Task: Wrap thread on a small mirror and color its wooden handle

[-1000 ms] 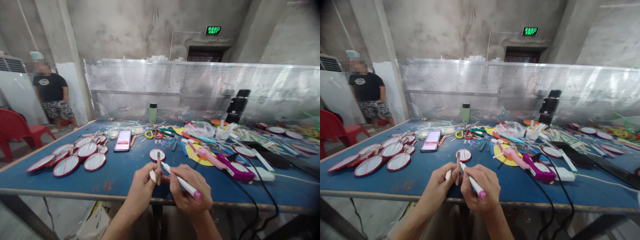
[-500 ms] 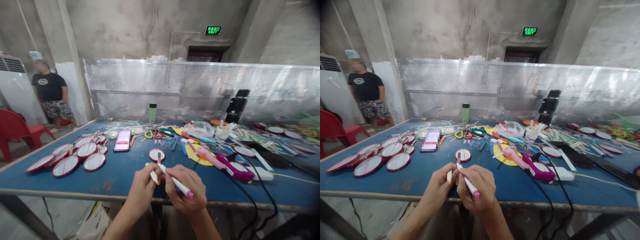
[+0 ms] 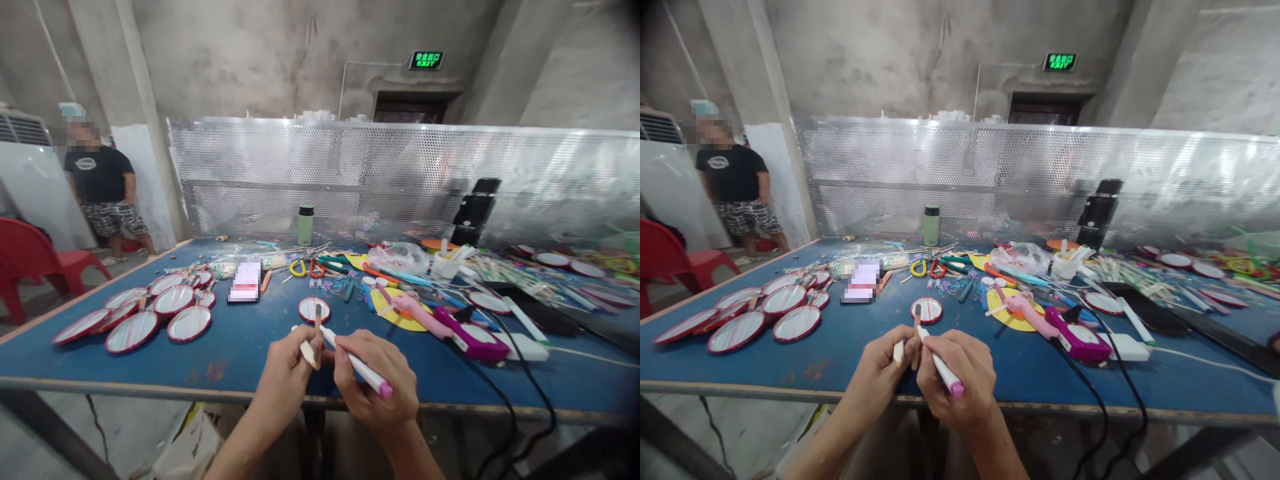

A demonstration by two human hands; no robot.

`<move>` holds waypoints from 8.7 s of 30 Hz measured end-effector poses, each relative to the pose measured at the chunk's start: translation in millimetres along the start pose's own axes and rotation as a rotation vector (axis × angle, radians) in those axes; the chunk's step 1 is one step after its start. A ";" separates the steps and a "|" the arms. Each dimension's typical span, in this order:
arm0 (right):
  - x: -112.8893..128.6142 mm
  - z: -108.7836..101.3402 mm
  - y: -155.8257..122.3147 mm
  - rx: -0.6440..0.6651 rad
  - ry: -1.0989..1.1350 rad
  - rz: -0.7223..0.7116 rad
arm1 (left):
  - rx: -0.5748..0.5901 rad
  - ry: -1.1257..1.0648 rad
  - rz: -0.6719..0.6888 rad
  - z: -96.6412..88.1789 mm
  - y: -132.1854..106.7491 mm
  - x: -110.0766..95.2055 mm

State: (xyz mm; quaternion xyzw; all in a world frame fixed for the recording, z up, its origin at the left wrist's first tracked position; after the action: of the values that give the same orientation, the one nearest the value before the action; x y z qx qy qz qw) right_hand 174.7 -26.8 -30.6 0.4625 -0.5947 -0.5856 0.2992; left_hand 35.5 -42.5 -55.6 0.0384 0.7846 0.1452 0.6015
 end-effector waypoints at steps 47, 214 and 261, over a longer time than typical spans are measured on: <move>-1.1 0.9 -1.3 -0.023 0.020 -0.001 | 0.008 0.002 0.001 0.5 0.2 3.0; -2.2 -0.6 -0.1 0.032 0.087 0.012 | -0.009 -0.007 -0.031 -0.7 -0.7 -2.1; -3.2 -2.5 -2.4 -0.006 0.048 0.014 | 0.032 -0.137 -0.048 -4.9 -0.1 -6.8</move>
State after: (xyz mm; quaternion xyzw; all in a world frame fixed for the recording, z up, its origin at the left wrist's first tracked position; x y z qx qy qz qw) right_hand 178.6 -24.8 -32.0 0.4712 -0.5888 -0.5740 0.3189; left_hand 32.7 -45.1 -48.1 0.0388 0.7446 0.1151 0.6563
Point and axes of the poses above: each hand's wrist, its own y-axis towards the middle knuckle, its own z-axis out of the palm, x = y × z, the point moved 2 cm from there along y, towards the middle knuckle, and after that the axes turned 12 degrees about -z, right-handed, at the moved point
